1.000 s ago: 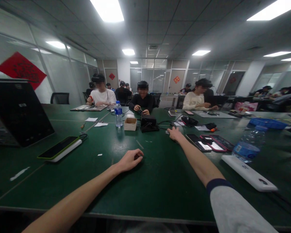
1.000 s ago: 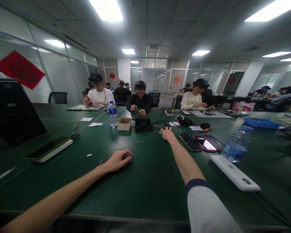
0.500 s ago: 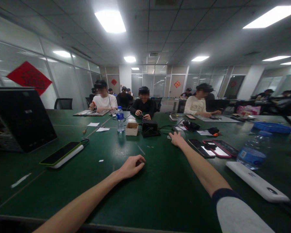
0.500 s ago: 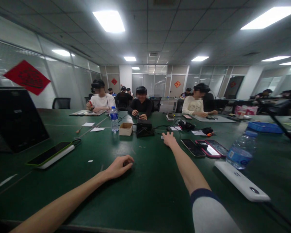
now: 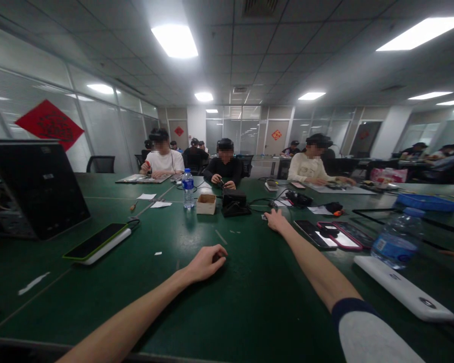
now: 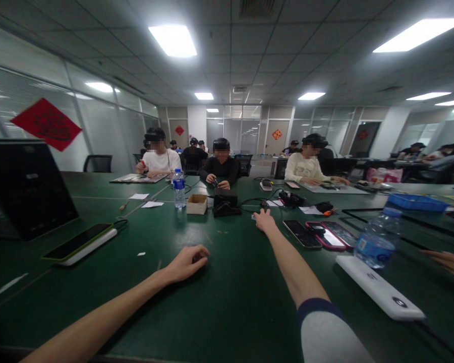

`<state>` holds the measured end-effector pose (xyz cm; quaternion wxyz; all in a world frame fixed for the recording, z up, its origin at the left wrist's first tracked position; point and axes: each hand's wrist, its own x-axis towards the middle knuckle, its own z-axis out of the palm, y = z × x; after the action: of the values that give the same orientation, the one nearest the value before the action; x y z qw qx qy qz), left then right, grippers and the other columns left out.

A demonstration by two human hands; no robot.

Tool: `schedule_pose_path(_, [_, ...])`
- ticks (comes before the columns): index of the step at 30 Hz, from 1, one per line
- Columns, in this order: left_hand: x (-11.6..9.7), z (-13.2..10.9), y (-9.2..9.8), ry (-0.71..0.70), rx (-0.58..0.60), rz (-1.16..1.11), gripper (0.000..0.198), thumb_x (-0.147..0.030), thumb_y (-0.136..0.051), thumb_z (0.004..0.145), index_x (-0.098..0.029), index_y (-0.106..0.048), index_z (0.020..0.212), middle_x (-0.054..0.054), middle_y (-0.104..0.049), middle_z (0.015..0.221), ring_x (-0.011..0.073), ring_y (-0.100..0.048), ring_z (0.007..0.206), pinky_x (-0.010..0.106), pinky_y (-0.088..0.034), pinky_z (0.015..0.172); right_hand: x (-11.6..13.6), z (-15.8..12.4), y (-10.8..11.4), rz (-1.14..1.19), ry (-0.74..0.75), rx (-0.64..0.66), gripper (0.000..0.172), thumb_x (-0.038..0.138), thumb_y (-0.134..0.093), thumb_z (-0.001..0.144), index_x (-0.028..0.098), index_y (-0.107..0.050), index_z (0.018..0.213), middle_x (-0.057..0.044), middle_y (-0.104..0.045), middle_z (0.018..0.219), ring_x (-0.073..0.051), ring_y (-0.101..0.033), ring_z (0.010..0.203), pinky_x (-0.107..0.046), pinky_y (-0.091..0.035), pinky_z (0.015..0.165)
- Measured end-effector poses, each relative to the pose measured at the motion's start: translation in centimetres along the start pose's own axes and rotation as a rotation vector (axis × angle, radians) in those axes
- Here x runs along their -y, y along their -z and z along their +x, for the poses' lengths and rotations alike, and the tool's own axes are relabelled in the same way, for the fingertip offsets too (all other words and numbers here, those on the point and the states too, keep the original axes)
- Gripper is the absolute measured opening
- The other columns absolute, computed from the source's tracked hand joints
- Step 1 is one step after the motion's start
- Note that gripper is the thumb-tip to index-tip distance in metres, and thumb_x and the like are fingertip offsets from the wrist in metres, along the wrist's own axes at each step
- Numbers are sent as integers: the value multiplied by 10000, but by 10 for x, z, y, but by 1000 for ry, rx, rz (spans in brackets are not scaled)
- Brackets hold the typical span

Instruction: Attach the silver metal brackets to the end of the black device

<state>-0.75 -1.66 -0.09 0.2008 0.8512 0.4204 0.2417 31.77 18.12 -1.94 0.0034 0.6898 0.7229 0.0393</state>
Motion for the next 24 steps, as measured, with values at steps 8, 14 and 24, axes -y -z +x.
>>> schedule_pose_path(8, [2,1,-2,-14,-15,15,176,-249,-525,873,-175,-619,1002,19,-672,856,144,-604,725,246,-473,678,-2,1,-2,16,-6,-6,489,200,-442,885,267,-394,1367,-153,-343,1364,-366,-313,1256,-442,-429,872])
schedule_pose_path(14, [1,1,-2,-2,-6,14,172,-246,-521,870,-178,-622,991,15,-672,833,143,-602,715,244,-471,668,-5,2,-5,46,-17,-16,544,212,-445,880,283,-336,1408,-155,-339,1364,-362,-315,1245,-455,-408,893])
schedule_pose_path(24, [1,1,-2,-23,-18,1,183,-251,-525,871,-166,-628,997,20,-665,833,143,-598,706,239,-464,658,-9,2,-7,116,-79,-72,584,289,-437,885,266,-268,1444,-161,-369,1340,-342,-351,1221,-451,-327,950])
